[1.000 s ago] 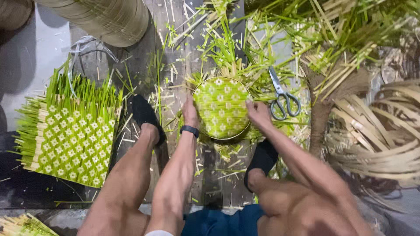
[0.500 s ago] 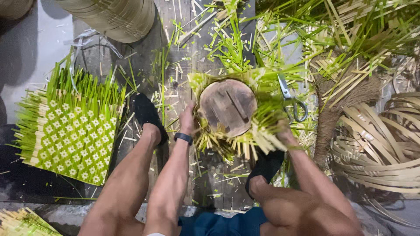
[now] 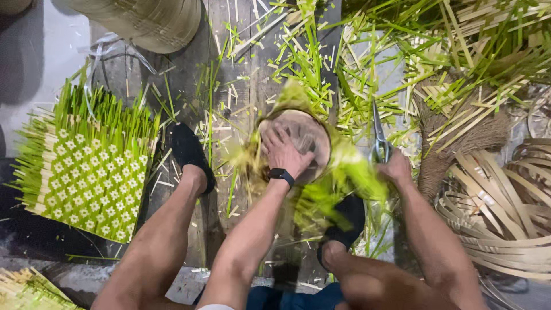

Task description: The person sits on the floor and uses shears to trim the edges of a green woven bamboo mat. They repeatedly place a circular bamboo frame on the mat, trim the protruding strands, and stack the finished pieces.

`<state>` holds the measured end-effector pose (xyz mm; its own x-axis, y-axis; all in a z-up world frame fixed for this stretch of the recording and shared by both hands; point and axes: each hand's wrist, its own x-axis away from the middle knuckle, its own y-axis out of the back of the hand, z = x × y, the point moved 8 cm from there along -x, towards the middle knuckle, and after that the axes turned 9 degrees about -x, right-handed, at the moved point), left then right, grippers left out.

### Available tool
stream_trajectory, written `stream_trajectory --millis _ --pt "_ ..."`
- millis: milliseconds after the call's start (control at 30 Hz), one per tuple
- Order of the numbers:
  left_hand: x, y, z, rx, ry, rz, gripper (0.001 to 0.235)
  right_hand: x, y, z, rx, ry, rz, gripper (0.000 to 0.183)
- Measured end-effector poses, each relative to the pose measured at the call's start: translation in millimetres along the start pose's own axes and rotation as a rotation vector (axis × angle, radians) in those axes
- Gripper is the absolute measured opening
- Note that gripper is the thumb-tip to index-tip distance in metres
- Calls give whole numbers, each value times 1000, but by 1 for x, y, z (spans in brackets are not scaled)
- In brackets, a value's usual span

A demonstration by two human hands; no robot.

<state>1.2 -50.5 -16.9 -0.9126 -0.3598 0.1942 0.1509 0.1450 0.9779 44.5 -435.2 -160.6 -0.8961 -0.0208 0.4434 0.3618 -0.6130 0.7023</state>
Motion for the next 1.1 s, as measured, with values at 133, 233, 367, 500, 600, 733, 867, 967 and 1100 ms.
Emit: stream_trajectory --millis 133,233,367,500,600,733,867,967,1100 --pt "8 17 -6 97 -138 -60 138 24 0 7 -267 -255 210 34" --pt "5 32 -3 144 -222 -42 136 59 13 25 -203 -276 171 55" --pt "11 58 -4 170 -386 -244 137 88 46 61 -38 -44 26 58" --pt "9 39 -7 119 -458 -158 134 98 52 74 16 -63 82 60" --pt "-3 33 -15 154 -467 -174 136 87 61 100 20 57 126 65" --pt "1 10 -10 108 -408 -89 137 86 33 143 198 279 229 77" --pt "8 12 -14 114 -433 -109 133 77 8 155 195 82 257 62" --pt "9 20 -16 143 -479 -134 133 81 6 150 262 -12 256 55" --pt "12 12 -18 150 -452 -34 134 76 15 149 322 67 96 56"
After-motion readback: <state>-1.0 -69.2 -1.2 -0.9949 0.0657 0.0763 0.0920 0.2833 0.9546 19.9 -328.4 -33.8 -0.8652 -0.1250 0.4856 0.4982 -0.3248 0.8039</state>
